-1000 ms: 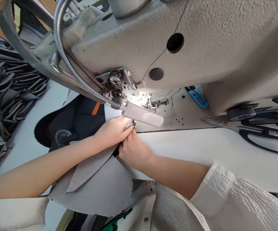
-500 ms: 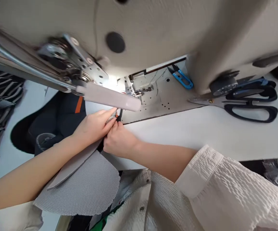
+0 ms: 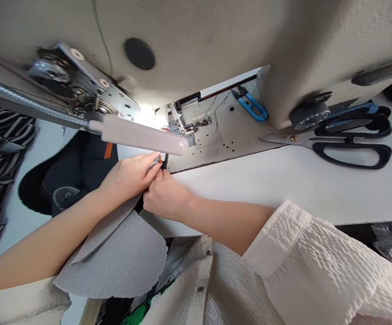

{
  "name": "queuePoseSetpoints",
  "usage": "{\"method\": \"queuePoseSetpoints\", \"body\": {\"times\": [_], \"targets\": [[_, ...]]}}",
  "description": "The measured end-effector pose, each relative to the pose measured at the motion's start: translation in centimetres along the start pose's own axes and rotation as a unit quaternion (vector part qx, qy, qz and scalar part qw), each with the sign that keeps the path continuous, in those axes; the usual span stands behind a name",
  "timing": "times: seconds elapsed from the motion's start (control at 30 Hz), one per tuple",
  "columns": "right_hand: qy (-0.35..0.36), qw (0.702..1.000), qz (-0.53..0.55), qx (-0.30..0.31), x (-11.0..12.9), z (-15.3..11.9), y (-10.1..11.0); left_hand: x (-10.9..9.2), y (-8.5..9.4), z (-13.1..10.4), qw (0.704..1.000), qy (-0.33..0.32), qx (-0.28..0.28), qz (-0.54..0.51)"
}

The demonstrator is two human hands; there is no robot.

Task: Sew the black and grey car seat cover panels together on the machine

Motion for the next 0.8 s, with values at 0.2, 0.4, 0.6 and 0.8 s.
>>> {"method": "queuePoseSetpoints", "body": {"times": [0.2, 0.4, 0.6, 0.8], "targets": [[0.000, 1.000, -0.017, -0.025, 0.3, -0.3, -0.2, -0.1, 0.0, -0.3, 1.000, 0.009, 0.008, -0.014], [0.004, 0.999, -0.008, -0.041, 0.5, -0.4, -0.8, 0.2, 0.0, -0.8, 0.999, -0.004, -0.020, -0.046], [-0.002, 0.998, 0.012, -0.067, -0.1, -0.3, -0.2, 0.8, 0.0, -1.1, 0.994, -0.020, -0.061, -0.091], [-0.021, 0.997, 0.054, -0.041, -0.8, 0.0, -0.1, 1.9, 0.3, -1.1, 0.977, -0.037, -0.116, -0.174]]}}
Point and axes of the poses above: each hand's wrist, its own z-axis towards the middle knuckle, its own y-axis out of the back of the hand, x = y × z, the point moved 9 cm from there along z, towards the middle knuckle, and after that the axes turned 15 degrees about -z, right-handed, at the moved point
